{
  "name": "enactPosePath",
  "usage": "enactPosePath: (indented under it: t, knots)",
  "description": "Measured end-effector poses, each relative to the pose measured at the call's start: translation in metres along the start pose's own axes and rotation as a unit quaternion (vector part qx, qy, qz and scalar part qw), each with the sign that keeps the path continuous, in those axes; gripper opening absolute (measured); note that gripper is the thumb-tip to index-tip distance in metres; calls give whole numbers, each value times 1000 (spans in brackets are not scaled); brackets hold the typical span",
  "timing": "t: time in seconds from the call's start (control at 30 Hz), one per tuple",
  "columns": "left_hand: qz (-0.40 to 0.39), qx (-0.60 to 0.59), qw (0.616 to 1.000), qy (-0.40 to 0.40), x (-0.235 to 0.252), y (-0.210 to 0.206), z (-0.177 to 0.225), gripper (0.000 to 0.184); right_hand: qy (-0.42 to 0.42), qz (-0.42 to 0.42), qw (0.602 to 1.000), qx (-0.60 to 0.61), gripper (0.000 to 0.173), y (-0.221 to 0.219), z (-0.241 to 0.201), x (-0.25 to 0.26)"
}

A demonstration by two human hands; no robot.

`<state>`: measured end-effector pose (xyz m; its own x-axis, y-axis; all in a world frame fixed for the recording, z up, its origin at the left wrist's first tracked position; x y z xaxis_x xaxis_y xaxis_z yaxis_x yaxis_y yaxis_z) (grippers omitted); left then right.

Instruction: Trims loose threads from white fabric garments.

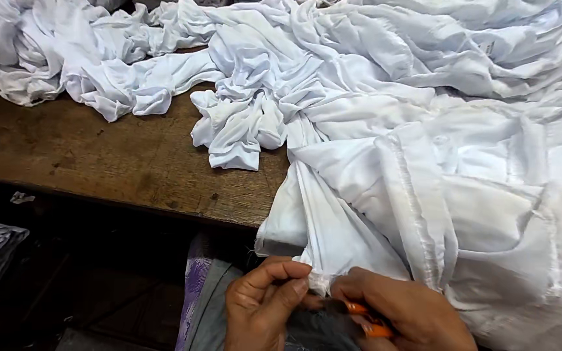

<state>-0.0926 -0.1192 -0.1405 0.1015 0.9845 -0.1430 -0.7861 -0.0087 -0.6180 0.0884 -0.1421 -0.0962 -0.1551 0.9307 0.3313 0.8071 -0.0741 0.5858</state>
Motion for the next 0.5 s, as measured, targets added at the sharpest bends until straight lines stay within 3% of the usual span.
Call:
enactPosePath:
  t: [0.1,0.27,0.4,0.5]
  knots:
    - [0,10,1000,6,2,1,-4,27,52,-22,992,-111,20,0,-11,-9]
    - [-3,0,1000,-18,5,-1,-11,38,72,-14,989,-127,20,-8,-16,-19]
    - [-16,-2,1000,-19,2,-2,-2,44,2,23,982,-186,54,9,-3,-27]
    - [-14,9,1000,-14,-2,-4,4,49,32,38,963,-265,42,18,8,-33]
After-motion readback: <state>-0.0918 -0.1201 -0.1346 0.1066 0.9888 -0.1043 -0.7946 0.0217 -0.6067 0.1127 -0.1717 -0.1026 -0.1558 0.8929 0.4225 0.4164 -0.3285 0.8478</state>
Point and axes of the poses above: each hand's wrist, its own x-axis towards the middle knuckle, its own y-axis out of the back of the hand, z = x × y, the point moved 2 cm from there along x, towards the middle knuckle, and after that the axes turned 7 degrees about z, right-handed, at the moved point
